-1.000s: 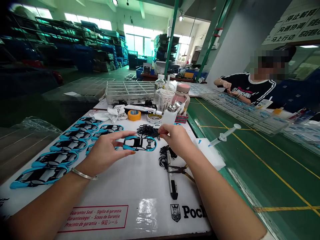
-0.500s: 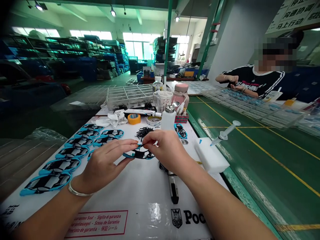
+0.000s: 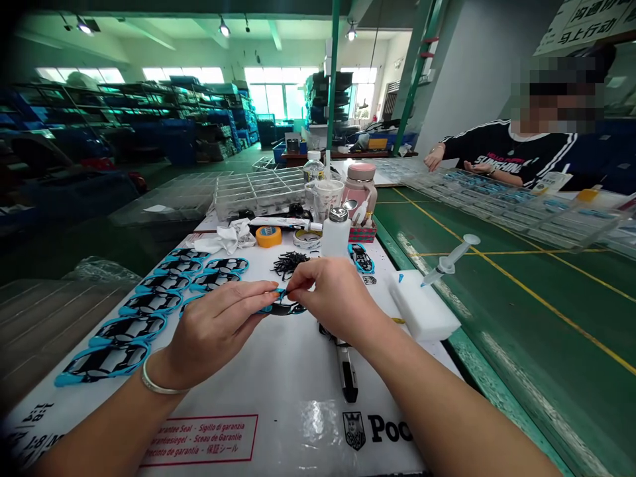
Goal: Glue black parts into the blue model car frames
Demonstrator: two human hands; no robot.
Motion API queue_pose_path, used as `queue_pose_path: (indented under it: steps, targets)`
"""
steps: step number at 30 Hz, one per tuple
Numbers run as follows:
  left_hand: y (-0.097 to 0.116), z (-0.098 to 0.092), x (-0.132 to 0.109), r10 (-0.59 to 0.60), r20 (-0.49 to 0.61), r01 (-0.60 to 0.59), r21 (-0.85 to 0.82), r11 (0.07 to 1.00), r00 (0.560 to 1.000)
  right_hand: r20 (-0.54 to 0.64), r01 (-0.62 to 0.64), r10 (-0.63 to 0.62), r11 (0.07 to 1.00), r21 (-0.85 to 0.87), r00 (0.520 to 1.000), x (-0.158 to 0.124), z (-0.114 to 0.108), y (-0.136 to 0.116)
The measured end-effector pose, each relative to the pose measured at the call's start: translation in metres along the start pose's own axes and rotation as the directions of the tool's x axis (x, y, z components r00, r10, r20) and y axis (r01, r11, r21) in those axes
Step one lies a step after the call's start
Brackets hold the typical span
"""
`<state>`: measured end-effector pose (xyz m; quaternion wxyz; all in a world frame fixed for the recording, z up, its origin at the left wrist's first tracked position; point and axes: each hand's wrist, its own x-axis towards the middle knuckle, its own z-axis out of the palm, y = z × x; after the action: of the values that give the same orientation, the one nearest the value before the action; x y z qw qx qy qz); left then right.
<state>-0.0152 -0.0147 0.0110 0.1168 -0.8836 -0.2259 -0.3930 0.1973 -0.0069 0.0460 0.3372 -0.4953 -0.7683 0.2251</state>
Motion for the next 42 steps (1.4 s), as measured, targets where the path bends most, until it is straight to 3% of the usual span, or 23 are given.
queue_pose_path:
  steps: [6, 11, 14, 25, 32, 37, 42]
  targets:
    - [0.003, -0.001, 0.000, 0.074, 0.004, -0.074, -0.024, 0.997, 0.997, 0.236, -0.150, 0.102, 0.969, 0.195, 0.966, 0.003, -0.009, 0.007]
    - [0.005, 0.000, -0.001, 0.150, -0.003, -0.150, -0.063, 0.987, 0.989, 0.478, -0.266, 0.085, 0.908, 0.324, 0.874, 0.007, -0.015, 0.017]
    - [0.005, 0.001, -0.002, 0.178, -0.005, -0.178, -0.081, 0.981, 0.984, 0.561, -0.319, 0.067, 0.875, 0.365, 0.825, 0.010, -0.014, 0.022]
    - [0.001, 0.003, 0.000, 0.061, -0.004, -0.061, -0.118, 0.991, 0.998, 0.523, -0.329, 0.083, 0.856, 0.399, 0.848, 0.011, -0.011, 0.021]
    - [-0.003, -0.001, 0.000, -0.138, 0.014, 0.136, -0.274, 0.952, 0.990, 0.339, -0.264, 0.118, 0.865, 0.426, 0.933, 0.015, -0.017, 0.033]
    - [-0.010, 0.000, -0.002, -0.361, 0.010, 0.324, -0.462, 0.825, 0.933, 0.437, -0.337, 0.094, 0.784, 0.521, 0.895, 0.015, -0.008, 0.033]
    - [-0.010, 0.001, 0.000, -0.449, 0.049, 0.386, -0.596, 0.704, 0.892, 0.536, -0.415, -0.040, 0.585, 0.696, 0.843, 0.012, 0.006, 0.033]
